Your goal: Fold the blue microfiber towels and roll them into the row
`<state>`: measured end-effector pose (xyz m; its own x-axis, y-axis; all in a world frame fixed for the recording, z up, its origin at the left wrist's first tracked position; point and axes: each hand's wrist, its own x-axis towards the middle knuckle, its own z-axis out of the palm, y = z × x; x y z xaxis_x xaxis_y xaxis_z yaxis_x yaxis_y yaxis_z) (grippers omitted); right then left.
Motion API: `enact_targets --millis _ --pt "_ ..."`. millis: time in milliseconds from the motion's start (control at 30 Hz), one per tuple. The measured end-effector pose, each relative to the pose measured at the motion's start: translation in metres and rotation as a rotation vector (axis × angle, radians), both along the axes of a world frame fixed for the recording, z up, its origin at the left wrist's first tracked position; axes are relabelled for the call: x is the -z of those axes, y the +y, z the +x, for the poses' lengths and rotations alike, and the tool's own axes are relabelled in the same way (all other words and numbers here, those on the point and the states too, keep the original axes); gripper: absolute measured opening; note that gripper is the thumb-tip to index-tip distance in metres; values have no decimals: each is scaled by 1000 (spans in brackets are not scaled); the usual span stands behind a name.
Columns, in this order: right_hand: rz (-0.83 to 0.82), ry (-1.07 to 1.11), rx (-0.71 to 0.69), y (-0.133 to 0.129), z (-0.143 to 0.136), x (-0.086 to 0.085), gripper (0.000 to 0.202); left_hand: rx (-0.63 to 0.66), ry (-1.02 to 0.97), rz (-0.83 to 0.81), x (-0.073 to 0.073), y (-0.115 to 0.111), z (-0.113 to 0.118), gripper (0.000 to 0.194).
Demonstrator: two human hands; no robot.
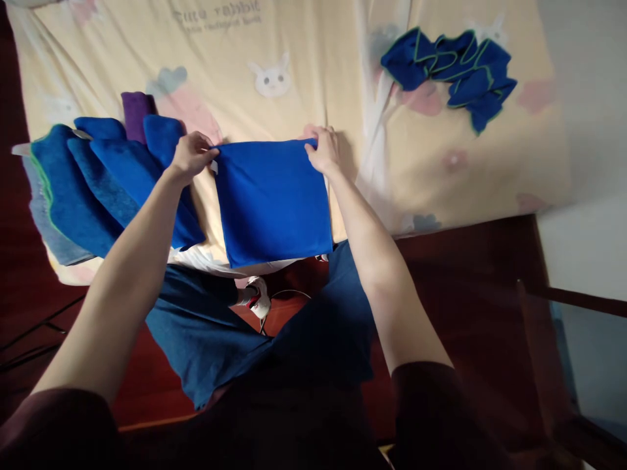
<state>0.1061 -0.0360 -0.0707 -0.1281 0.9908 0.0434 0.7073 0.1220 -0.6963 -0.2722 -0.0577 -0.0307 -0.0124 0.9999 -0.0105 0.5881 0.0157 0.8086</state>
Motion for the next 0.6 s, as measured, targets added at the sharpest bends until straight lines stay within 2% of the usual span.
enact_targets --millis 167,267,367,467,600 --pt "-33 -62 -170 24 -5 -11 35 100 -58 -42 -12 -2 -6 39" --pt "-109 -127 -230 33 -6 -19 27 91 -85 -54 -9 0 -12 53" --pt "-198 -234 -282 38 -8 -33 29 104 -141 -67 -2 2 -17 62" --pt "-306 -199 -276 34 -8 -51 33 124 -166 -62 4 3 -22 63" --pt "-430 13 -171 28 4 -67 43 127 -52 -69 6 2 -27 67"
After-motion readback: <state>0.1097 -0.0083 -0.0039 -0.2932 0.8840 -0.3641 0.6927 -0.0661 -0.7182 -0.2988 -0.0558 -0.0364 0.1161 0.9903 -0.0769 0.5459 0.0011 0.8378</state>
